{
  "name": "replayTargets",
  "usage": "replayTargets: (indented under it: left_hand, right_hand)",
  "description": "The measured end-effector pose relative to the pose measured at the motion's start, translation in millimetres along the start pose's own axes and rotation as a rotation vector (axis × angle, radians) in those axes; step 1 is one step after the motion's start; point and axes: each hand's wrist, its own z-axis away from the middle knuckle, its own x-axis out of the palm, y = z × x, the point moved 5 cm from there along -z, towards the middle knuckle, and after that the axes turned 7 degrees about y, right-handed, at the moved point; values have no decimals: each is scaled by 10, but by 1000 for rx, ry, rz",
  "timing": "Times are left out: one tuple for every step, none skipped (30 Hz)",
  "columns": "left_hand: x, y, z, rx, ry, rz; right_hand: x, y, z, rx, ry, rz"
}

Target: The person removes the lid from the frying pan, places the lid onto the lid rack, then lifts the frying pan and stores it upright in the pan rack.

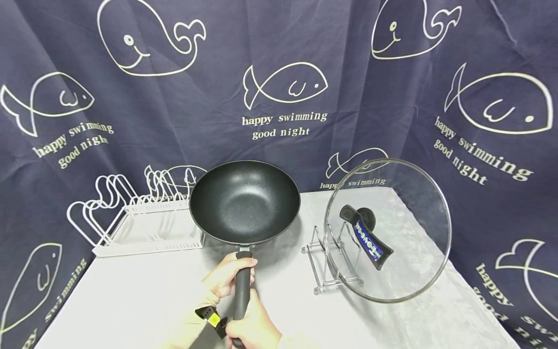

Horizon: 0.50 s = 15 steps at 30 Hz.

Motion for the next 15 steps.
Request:
replayTargets:
  left_hand:
    - [2, 8, 2, 3, -2, -3]
    - [2, 18, 5, 9, -5, -5]
    - [4, 29, 9, 16, -7, -6]
    - [6, 41, 14, 24, -9, -9]
    - [3, 51, 18, 30, -8, -11]
    - [0, 60, 22, 36, -6, -15]
    - [-2, 68, 25, 41, -5, -17]
    - [-4, 74, 28, 44, -4, -19]
    - [-5, 79, 31, 46, -5, -22]
    - [-4, 82, 33, 47, -5, -25]
    - [-2, 89, 36, 48, -6, -26]
    - [5, 97, 41, 53, -10, -27]
    - [10, 106, 45, 58, -12, -29]
    - [17, 117, 51, 65, -15, -32]
    - [21, 127, 56, 71, -16, -36]
  right_hand:
    - [4, -10, 3, 4, -1, 6]
    - [5, -22, 6, 7, 1, 19]
    - [5, -35, 7, 6, 3, 35]
    - [5, -48, 9, 6, 2, 52]
    - [4, -62, 11, 6, 0, 66]
    - [5, -73, 14, 7, -3, 78]
    - [9, -86, 17, 2, -12, 87]
    - [12, -96, 22, -2, -19, 96]
    - [18, -103, 27, -5, -30, 97]
    - [25, -107, 32, -5, -36, 95]
    - [32, -109, 38, -6, -42, 89]
    - [40, -111, 43, -6, -48, 82]
    - [47, -114, 49, -8, -52, 77]
    - [50, -117, 56, -7, -52, 73]
    - [54, -121, 61, -5, -54, 64]
